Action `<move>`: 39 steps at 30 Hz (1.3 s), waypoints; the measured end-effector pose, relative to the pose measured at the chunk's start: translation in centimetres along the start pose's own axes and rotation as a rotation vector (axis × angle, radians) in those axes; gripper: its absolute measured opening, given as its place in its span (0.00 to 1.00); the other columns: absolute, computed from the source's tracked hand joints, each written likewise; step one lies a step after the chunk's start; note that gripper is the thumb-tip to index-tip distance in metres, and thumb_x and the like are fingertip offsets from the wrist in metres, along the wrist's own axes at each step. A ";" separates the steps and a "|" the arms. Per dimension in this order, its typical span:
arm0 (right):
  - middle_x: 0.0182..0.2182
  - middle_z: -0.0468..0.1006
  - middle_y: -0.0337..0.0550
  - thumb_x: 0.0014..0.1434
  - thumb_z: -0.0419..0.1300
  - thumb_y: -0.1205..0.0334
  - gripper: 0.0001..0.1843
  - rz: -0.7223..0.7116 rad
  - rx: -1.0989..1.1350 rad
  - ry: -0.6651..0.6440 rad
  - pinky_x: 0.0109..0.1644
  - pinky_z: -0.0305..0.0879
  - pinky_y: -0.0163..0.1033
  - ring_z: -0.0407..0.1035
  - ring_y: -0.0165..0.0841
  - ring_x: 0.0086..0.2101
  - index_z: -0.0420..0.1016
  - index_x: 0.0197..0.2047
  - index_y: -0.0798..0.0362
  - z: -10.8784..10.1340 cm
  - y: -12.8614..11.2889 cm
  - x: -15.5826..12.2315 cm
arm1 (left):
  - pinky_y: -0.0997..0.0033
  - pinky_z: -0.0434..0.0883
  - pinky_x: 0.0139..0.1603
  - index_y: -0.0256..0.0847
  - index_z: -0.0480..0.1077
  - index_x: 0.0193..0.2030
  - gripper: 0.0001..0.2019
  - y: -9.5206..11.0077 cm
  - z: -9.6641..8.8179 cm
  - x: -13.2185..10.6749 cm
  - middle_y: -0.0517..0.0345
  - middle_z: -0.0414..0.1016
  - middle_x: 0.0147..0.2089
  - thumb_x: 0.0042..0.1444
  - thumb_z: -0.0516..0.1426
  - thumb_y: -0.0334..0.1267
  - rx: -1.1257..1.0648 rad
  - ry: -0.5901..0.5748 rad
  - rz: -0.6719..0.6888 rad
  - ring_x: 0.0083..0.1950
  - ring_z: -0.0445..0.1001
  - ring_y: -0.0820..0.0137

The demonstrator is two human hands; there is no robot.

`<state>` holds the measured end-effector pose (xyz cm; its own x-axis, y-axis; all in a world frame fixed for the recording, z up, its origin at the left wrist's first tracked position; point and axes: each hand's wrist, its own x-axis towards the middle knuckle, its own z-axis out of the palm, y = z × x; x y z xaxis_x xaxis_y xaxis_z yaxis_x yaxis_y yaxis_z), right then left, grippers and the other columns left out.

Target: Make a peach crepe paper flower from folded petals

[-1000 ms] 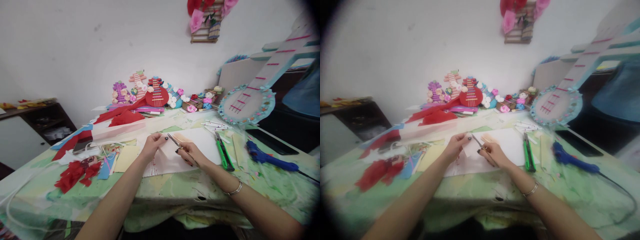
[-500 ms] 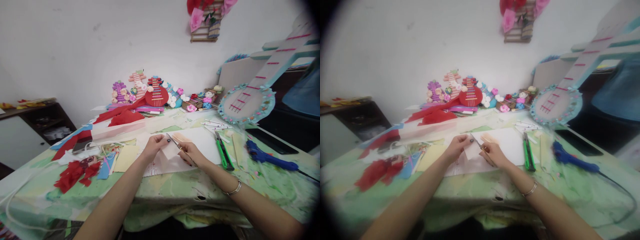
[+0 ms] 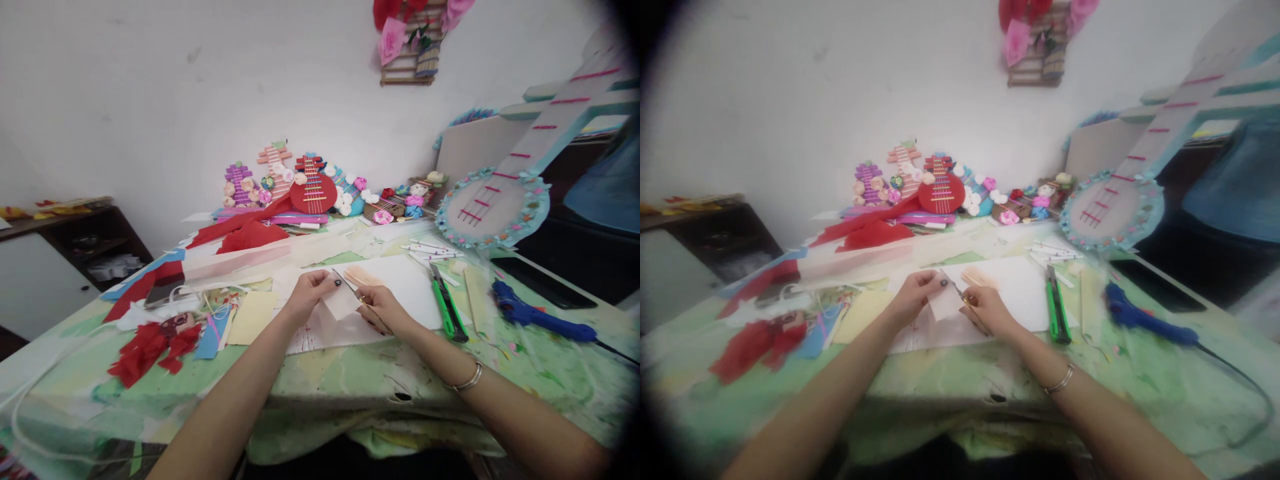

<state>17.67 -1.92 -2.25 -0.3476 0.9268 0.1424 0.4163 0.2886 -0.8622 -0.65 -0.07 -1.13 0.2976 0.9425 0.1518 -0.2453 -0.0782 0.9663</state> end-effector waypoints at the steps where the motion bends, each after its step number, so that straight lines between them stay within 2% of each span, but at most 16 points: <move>1: 0.09 0.60 0.28 0.45 0.52 0.68 0.02 0.005 0.011 0.000 0.14 0.45 0.28 0.51 0.22 0.09 0.62 0.24 0.52 0.0 0.0 0.0 | 0.79 0.61 0.24 0.33 0.71 0.28 0.12 0.0 0.0 0.0 0.61 0.71 0.24 0.41 0.66 0.40 -0.001 0.001 0.002 0.23 0.66 0.78; 4: 0.09 0.59 0.27 0.48 0.53 0.64 0.03 0.016 0.062 0.015 0.12 0.45 0.28 0.50 0.22 0.08 0.63 0.25 0.53 0.0 0.0 0.0 | 0.79 0.62 0.24 0.33 0.72 0.29 0.13 0.0 0.0 0.1 0.60 0.72 0.24 0.42 0.66 0.41 0.004 0.018 0.018 0.23 0.67 0.77; 8: 0.10 0.58 0.27 0.52 0.54 0.56 0.10 0.056 0.182 0.024 0.11 0.43 0.28 0.49 0.22 0.09 0.61 0.26 0.52 -0.4 -0.7 -0.3 | 0.79 0.63 0.25 0.34 0.72 0.30 0.12 0.3 -0.4 0.1 0.60 0.73 0.25 0.43 0.65 0.41 -0.016 0.103 0.092 0.24 0.69 0.76; 13: 0.13 0.57 0.28 0.52 0.55 0.56 0.10 0.030 0.269 -0.111 0.14 0.44 0.29 0.50 0.21 0.11 0.62 0.26 0.54 -1.6 -1.9 -0.9 | 0.79 0.65 0.27 0.34 0.72 0.30 0.13 1.2 -1.3 0.2 0.60 0.74 0.26 0.41 0.66 0.40 -0.017 0.245 0.227 0.25 0.69 0.77; 17: 0.14 0.59 0.30 0.54 0.55 0.55 0.13 -0.009 0.241 -0.153 0.15 0.45 0.30 0.52 0.21 0.13 0.63 0.27 0.56 -2.1 -1.9 -1.2 | 0.81 0.63 0.25 0.35 0.71 0.29 0.13 1.5 -1.5 0.2 0.61 0.73 0.25 0.41 0.66 0.41 0.040 0.324 0.284 0.24 0.68 0.78; 24: 0.13 0.60 0.30 0.56 0.54 0.53 0.14 -0.008 0.189 -0.172 0.16 0.44 0.30 0.51 0.21 0.12 0.65 0.29 0.57 -2.0 -1.3 -1.2 | 0.79 0.63 0.23 0.35 0.71 0.27 0.12 1.6 -1.0 0.0 0.61 0.73 0.23 0.41 0.66 0.41 0.148 0.316 0.271 0.23 0.68 0.76; 31: 0.11 0.58 0.29 0.56 0.54 0.54 0.14 -0.013 0.117 -0.139 0.15 0.42 0.29 0.49 0.21 0.12 0.61 0.24 0.54 -1.9 -1.6 -1.2 | 0.78 0.65 0.25 0.35 0.72 0.28 0.13 1.5 -0.8 -0.1 0.60 0.74 0.24 0.41 0.66 0.42 0.105 0.270 0.220 0.24 0.70 0.75; 39: 0.10 0.57 0.28 0.55 0.55 0.50 0.16 -0.008 0.086 -0.104 0.15 0.42 0.29 0.49 0.21 0.12 0.64 0.25 0.55 -1.6 -1.3 -1.0 | 0.77 0.66 0.26 0.34 0.72 0.28 0.14 1.5 -0.7 -0.2 0.58 0.75 0.25 0.40 0.66 0.42 0.077 0.235 0.189 0.24 0.71 0.74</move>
<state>18.83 -2.79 -0.50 -0.4374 0.8935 0.1018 0.3416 0.2698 -0.9003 -1.71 -0.18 0.18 0.0302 0.9575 0.2868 -0.2027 -0.2751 0.9398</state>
